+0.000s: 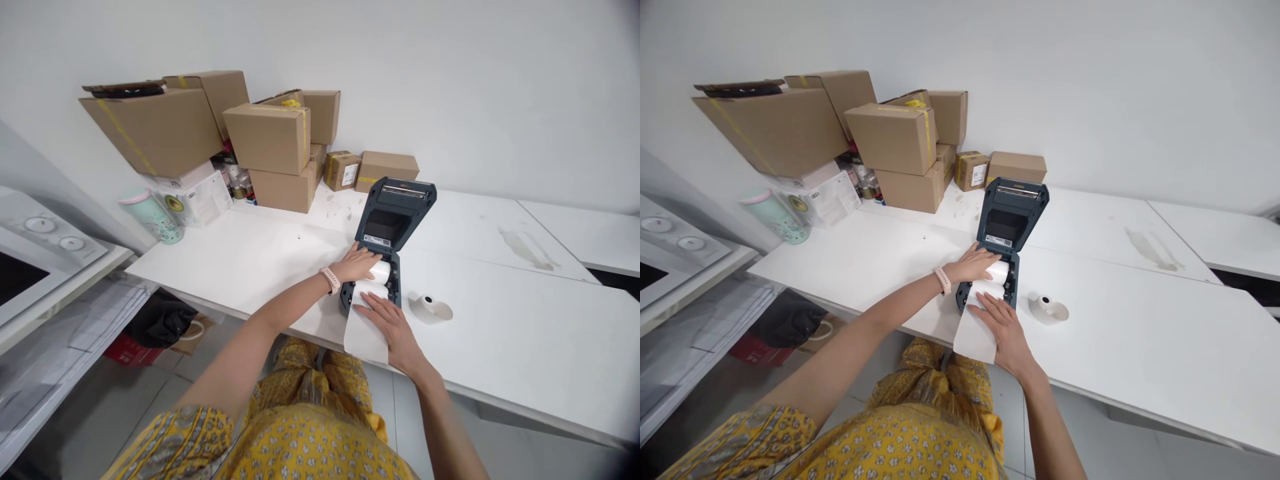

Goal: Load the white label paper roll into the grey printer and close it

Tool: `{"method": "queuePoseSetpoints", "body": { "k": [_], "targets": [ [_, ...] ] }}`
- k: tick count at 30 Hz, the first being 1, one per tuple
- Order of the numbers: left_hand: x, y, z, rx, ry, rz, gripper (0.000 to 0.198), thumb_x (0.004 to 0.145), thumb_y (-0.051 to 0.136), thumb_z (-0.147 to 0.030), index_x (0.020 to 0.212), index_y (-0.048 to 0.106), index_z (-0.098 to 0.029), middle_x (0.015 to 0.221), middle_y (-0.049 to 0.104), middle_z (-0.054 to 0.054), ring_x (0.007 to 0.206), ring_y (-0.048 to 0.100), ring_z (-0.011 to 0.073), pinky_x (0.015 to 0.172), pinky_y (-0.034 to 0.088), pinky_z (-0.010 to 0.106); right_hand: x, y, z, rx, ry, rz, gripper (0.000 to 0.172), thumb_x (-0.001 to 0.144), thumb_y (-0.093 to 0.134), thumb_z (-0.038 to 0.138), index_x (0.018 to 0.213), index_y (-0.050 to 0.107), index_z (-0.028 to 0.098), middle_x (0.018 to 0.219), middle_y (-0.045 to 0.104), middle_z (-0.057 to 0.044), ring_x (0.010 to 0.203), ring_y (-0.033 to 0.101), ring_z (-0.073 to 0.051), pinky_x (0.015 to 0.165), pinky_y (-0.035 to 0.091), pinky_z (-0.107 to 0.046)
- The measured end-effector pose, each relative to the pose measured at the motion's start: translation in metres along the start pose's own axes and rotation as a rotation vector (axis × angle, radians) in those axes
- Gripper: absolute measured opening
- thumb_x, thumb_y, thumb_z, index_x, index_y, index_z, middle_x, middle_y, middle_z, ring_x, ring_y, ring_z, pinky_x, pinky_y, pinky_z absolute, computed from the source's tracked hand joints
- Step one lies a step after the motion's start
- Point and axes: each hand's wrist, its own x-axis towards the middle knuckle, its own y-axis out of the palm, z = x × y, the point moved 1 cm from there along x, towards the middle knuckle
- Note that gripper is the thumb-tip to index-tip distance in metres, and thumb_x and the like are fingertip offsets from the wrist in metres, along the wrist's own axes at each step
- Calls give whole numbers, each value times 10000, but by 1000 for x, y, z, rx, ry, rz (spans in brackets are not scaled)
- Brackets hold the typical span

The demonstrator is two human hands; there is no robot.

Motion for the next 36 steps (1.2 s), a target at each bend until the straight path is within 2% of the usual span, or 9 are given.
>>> {"method": "queuePoseSetpoints", "body": {
  "k": [4, 12, 16, 21, 24, 28, 31, 33, 36],
  "targets": [
    [11, 2, 5, -20, -13, 137, 489, 861, 647, -334, 1303, 545, -152, 1213, 666, 125, 1216, 542, 303, 1165, 212, 556, 1, -1, 2, -4, 12, 4, 682, 847, 571, 560, 1443, 498, 239, 1586, 381, -113, 1447, 364, -329, 1114, 333, -495],
    [-1, 10, -5, 62, 3, -45, 500, 810, 698, -288, 1255, 524, -139, 1200, 608, 123, 1191, 499, 282, 1164, 195, 474, -2, -4, 1, 16, -8, 19, 757, 829, 587, 601, 1476, 450, 234, 1609, 331, -116, 1470, 320, -348, 1142, 305, -542],
    [-1, 8, -3, 25, -1, -66, 601, 778, 727, -296, 1312, 496, -147, 1242, 567, 123, 1205, 475, 280, 1144, 225, 462, -6, -3, 1, 16, -13, 36, 598, 933, 492, 391, 1511, 396, 270, 1630, 292, -70, 1504, 263, -300, 1166, 284, -540],
    [7, -3, 5, -53, -29, 96, 631, 769, 715, -423, 1329, 533, -197, 1275, 572, 105, 1234, 465, 290, 1148, 236, 461, -8, -6, 3, 9, 8, 56, 559, 972, 389, 195, 1514, 382, 328, 1628, 297, -25, 1513, 249, -237, 1192, 258, -526],
    [7, -6, 7, -63, -27, 141, 682, 789, 678, -472, 1388, 498, -200, 1321, 576, 108, 1254, 462, 296, 1163, 214, 462, -8, -8, 2, 28, -16, 68, 611, 931, 455, 255, 1532, 358, 306, 1636, 275, -46, 1514, 240, -280, 1185, 251, -556],
    [3, -3, 7, -60, -28, 111, 662, 812, 668, -393, 1411, 486, -178, 1357, 580, 114, 1262, 470, 295, 1150, 252, 453, -8, -7, 0, 56, -43, 75, 722, 867, 541, 479, 1534, 364, 268, 1634, 274, -88, 1497, 265, -347, 1164, 256, -593],
    [0, -8, 3, -93, -19, -20, 465, 860, 627, -353, 1291, 592, -181, 1281, 624, 102, 1215, 508, 277, 1096, 345, 434, -8, -5, 2, 41, -33, 60, 726, 861, 556, 513, 1523, 384, 269, 1628, 288, -98, 1487, 288, -346, 1166, 250, -589],
    [1, -24, -2, -110, -13, -240, 296, 938, 520, -339, 1139, 664, -177, 1173, 655, 104, 1170, 532, 255, 1049, 402, 408, -9, -5, 5, 24, -26, 39, 713, 861, 576, 498, 1515, 396, 275, 1625, 296, -97, 1491, 282, -341, 1169, 245, -586],
    [9, -68, -10, -81, -40, -620, 362, 1009, 352, -345, 1055, 672, -182, 1154, 642, 121, 1184, 528, 245, 1064, 402, 418, -14, -3, 11, -3, -8, 2, 677, 863, 612, 447, 1493, 426, 280, 1613, 327, -91, 1494, 275, -333, 1171, 236, -597]
  ]
}}
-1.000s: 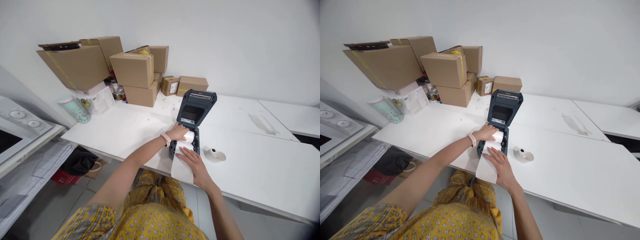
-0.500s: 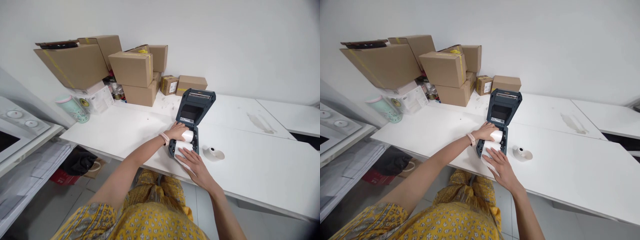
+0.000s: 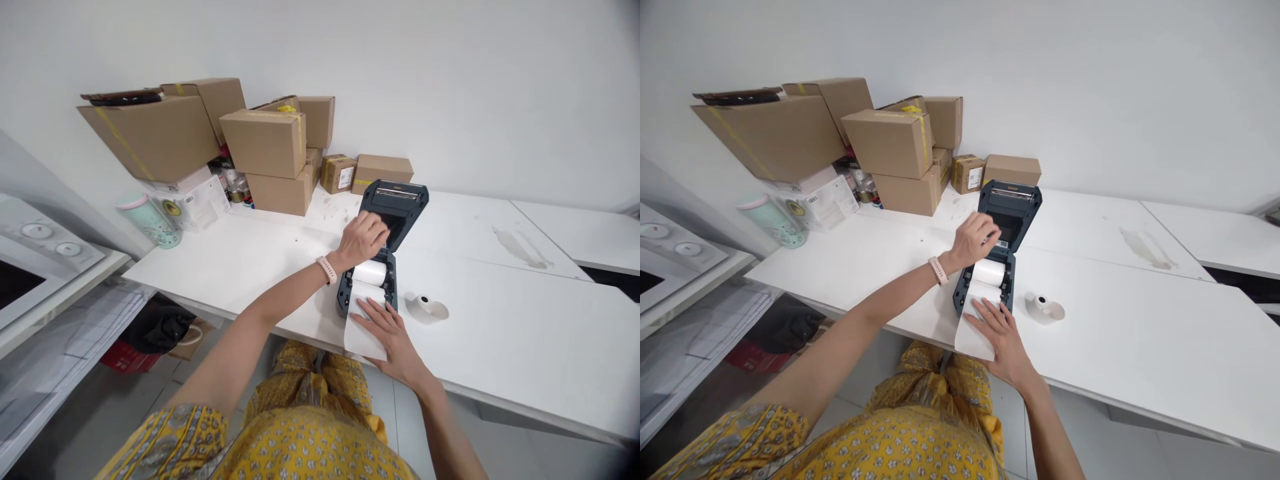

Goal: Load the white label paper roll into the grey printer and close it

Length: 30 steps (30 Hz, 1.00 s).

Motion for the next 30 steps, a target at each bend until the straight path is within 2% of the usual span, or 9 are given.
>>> {"method": "queuePoseSetpoints", "body": {
  "k": [2, 5, 7, 9, 11, 15, 20, 25, 30],
  "targets": [
    [30, -19, -5, 32, 0, -155, 398, 1018, 307, -368, 1177, 625, -188, 1325, 569, 125, 1320, 445, 256, 1133, 339, 447, -5, 2, 5, -14, 11, -24, 634, 876, 608, 369, 1480, 439, 274, 1600, 356, -83, 1492, 285, -322, 1176, 222, -605],
    [75, -34, -1, 69, -34, -202, 488, 1008, 328, -422, 1398, 462, -162, 1550, 355, 134, 1480, 245, 289, 1206, 210, 511, -12, 6, 13, -26, 27, -56, 570, 916, 540, 257, 1476, 437, 273, 1580, 395, -63, 1491, 297, -292, 1183, 226, -592],
    [97, -33, 7, 40, -125, -122, 508, 1015, 308, -457, 1408, 453, -171, 1519, 392, 138, 1478, 258, 309, 1188, 213, 552, -15, 8, 18, -34, 42, -75, 541, 943, 499, 227, 1478, 433, 270, 1572, 410, -58, 1493, 297, -276, 1182, 248, -578],
    [107, -27, 16, -32, -199, 24, 479, 1023, 300, -464, 1338, 525, -182, 1398, 512, 137, 1391, 405, 304, 1142, 304, 541, -16, 9, 21, -38, 46, -92, 532, 949, 499, 231, 1477, 435, 253, 1571, 411, -65, 1495, 294, -277, 1177, 274, -576],
    [104, -24, 21, -98, -222, 109, 434, 1032, 299, -431, 1243, 591, -189, 1260, 597, 116, 1247, 539, 265, 1077, 399, 474, -15, 9, 22, -33, 36, -118, 525, 943, 508, 222, 1465, 452, 243, 1561, 427, -68, 1489, 308, -278, 1168, 308, -574],
    [65, -39, 10, -160, -141, 0, 356, 1037, 321, -342, 1117, 632, -189, 1143, 643, 81, 1138, 586, 209, 1023, 448, 372, -14, 11, 23, -13, 0, -256, 496, 941, 500, 148, 1420, 508, 277, 1438, 580, -47, 1406, 452, -254, 1108, 425, -528],
    [-27, -53, -24, -306, 3, -87, 295, 1011, 406, -355, 1173, 612, -218, 1259, 629, 93, 1251, 533, 218, 1094, 426, 419, -22, 22, 28, -25, 0, -402, 562, 936, 534, 112, 1453, 478, 325, 1228, 722, -23, 1125, 661, -227, 935, 544, -426],
    [-113, -30, -36, -321, 61, -95, 325, 995, 447, -398, 1247, 586, -248, 1317, 598, 105, 1344, 484, 246, 1111, 445, 494, -33, 32, 31, -91, 60, -401, 538, 962, 491, 160, 1465, 467, 350, 1181, 739, -22, 1003, 684, -234, 875, 539, -415],
    [-151, -11, -32, -262, 178, -125, 387, 983, 484, -329, 1351, 515, -214, 1348, 600, 105, 1399, 443, 236, 1137, 442, 488, -33, 37, 32, -130, 70, -403, 494, 949, 515, 137, 1404, 537, 327, 1137, 750, -32, 936, 674, -233, 809, 536, -403]
  ]
}}
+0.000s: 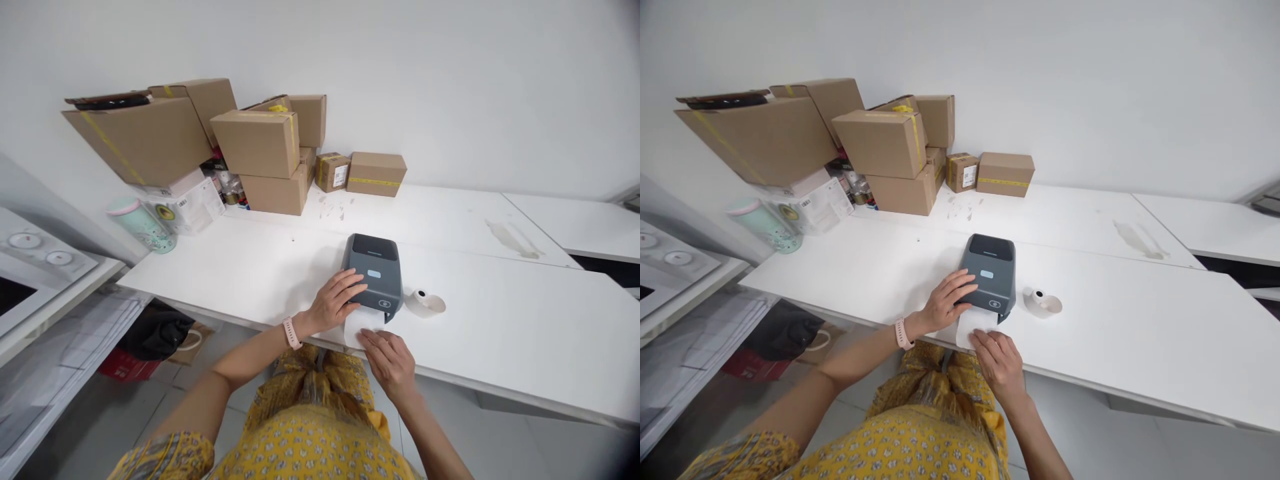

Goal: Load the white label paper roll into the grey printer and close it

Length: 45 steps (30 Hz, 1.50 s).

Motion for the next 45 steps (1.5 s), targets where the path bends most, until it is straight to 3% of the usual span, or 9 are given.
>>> {"method": "queuePoseSetpoints", "body": {
  "k": [5, 10, 17, 24, 29, 34, 37, 40, 45],
  "targets": [
    [-10, 1, 0, 46, 6, 3, 432, 973, 426, -261, 1391, 494, -182, 1376, 603, 107, 1413, 429, 226, 1176, 381, 488, -6, -6, 3, 132, 31, -149, 527, 914, 586, 209, 1418, 516, 347, 1164, 728, -55, 998, 673, -262, 843, 540, -446],
    [-24, 12, 1, 58, -7, -29, 432, 958, 371, -235, 1351, 545, -190, 1338, 637, 100, 1380, 470, 220, 1161, 377, 487, 25, -20, -11, 235, 562, -506, 380, 970, 458, 365, 1302, 620, 278, 1294, 630, -114, 1247, 554, -325, 1050, 429, -573],
    [-28, 24, 2, 53, -50, -104, 402, 945, 352, -226, 1250, 611, -184, 1250, 685, 105, 1330, 521, 222, 1109, 415, 475, 69, 10, -43, 888, 1116, -310, 784, 863, 594, 573, 1523, 335, 237, 1561, 408, -106, 1402, 430, -289, 1139, 391, -494],
    [-32, 31, -3, 76, -100, -179, 377, 929, 362, -201, 1161, 660, -214, 1165, 730, 69, 1243, 597, 212, 1052, 442, 455, 69, 12, -45, 1117, 1151, -286, 824, 790, 709, 532, 1496, 395, 247, 1523, 471, -87, 1358, 485, -289, 1159, 372, -493],
    [-38, 42, 2, 91, -116, -210, 348, 929, 371, -201, 1102, 672, -218, 1119, 744, 70, 1217, 614, 218, 1037, 426, 447, 68, 14, -46, 1068, 1216, -301, 1006, 764, 732, 531, 1570, 216, 221, 1535, 441, -137, 1327, 520, -303, 1115, 422, -499],
    [-25, 28, -5, -17, -90, -194, 308, 930, 405, -155, 1093, 662, -205, 1144, 726, 82, 1215, 610, 222, 1016, 446, 430, 70, 12, -47, 1040, 1139, -343, 982, 751, 759, 493, 1560, 256, 254, 1567, 402, -125, 1401, 438, -296, 1157, 357, -504],
    [-20, 9, -15, -132, -298, -237, 244, 944, 445, -189, 1036, 671, -207, 1131, 705, 86, 1160, 621, 211, 973, 484, 390, 73, 8, -46, 913, 936, -375, 759, 810, 718, 455, 1489, 415, 306, 1620, 322, -54, 1484, 302, -264, 1212, 263, -481],
    [-31, -4, -25, -259, -784, -317, 224, 942, 503, -338, 980, 670, -193, 1017, 686, 77, 957, 642, 187, 801, 517, 312, 74, 5, -44, 789, 780, -347, 516, 884, 637, 433, 1382, 557, 322, 1620, 326, -19, 1498, 275, -250, 1229, 216, -480],
    [-58, 4, -44, -806, -1297, 119, 450, 801, 627, -609, 769, 613, -160, 622, 543, -19, 545, 500, 107, 474, 361, 217, 73, 2, -42, 724, 745, -291, 428, 920, 581, 438, 1327, 607, 310, 1623, 318, -32, 1493, 285, -266, 1213, 235, -510]
  ]
}}
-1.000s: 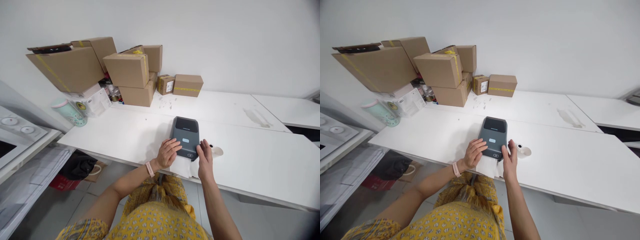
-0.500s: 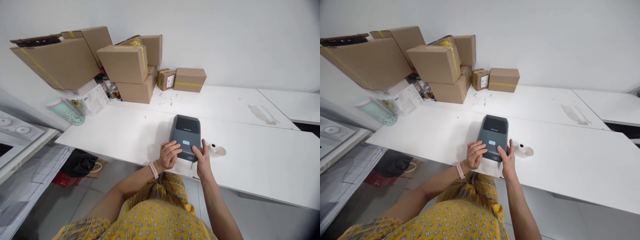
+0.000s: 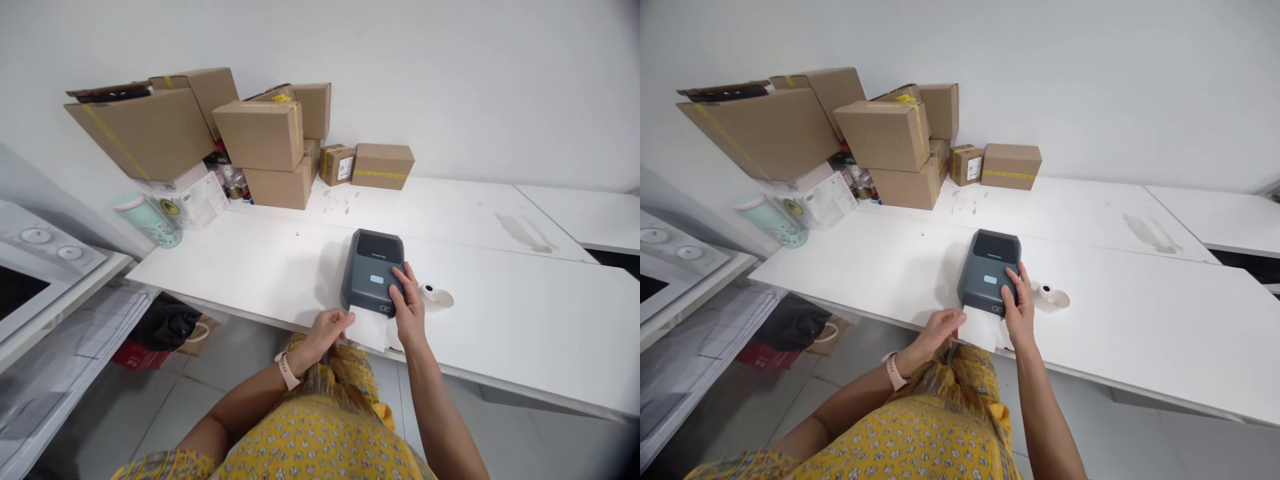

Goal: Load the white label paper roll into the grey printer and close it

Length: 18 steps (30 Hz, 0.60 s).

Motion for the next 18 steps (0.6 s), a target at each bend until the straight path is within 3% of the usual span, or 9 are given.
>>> {"method": "queuePoseSetpoints", "body": {
  "k": [2, 5, 9, 13, 15, 18],
  "targets": [
    [-3, 9, 5, -67, -67, 110, 486, 719, 698, -625, 761, 607, -149, 606, 527, -28, 510, 458, 90, 455, 325, 215, -1, 0, 0, -22, -11, -2, 428, 923, 577, 435, 1329, 603, 301, 1620, 323, -40, 1492, 286, -265, 1212, 232, -513],
    [-3, 20, 3, -115, -69, 89, 495, 642, 757, -600, 697, 602, -133, 571, 508, -32, 491, 405, 70, 473, 298, 222, -1, 0, -1, -36, -29, -14, 428, 928, 570, 423, 1333, 591, 289, 1617, 329, -51, 1490, 291, -257, 1212, 234, -510],
    [-3, 23, 0, -121, -51, 57, 458, 657, 758, -554, 622, 556, -144, 530, 468, -43, 495, 378, 63, 505, 297, 228, 0, 1, 3, -124, -100, -23, 370, 944, 540, 393, 1286, 601, 266, 1591, 370, -83, 1462, 344, -261, 1187, 267, -525],
    [-6, 16, 5, -49, -33, 111, 427, 737, 694, -555, 688, 553, -156, 580, 503, -33, 516, 429, 84, 508, 325, 232, 2, 2, 6, -356, -329, -14, 262, 987, 446, 330, 1075, 678, 244, 1456, 540, -94, 1409, 412, -268, 1153, 279, -562],
    [-7, 9, 7, 8, 31, 74, 384, 818, 620, -542, 766, 564, -165, 646, 533, -24, 566, 476, 101, 529, 359, 230, 2, 2, 5, -459, -392, 15, 262, 995, 434, 318, 1056, 681, 257, 1401, 593, -78, 1411, 407, -271, 1155, 250, -583],
    [-5, -4, 5, 82, 154, -111, 301, 913, 516, -479, 892, 587, -188, 756, 564, -8, 678, 526, 120, 593, 411, 226, 1, -1, 3, -552, -436, 52, 251, 989, 463, 336, 1128, 661, 272, 1403, 594, -65, 1413, 400, -277, 1152, 250, -580]
  ]
}}
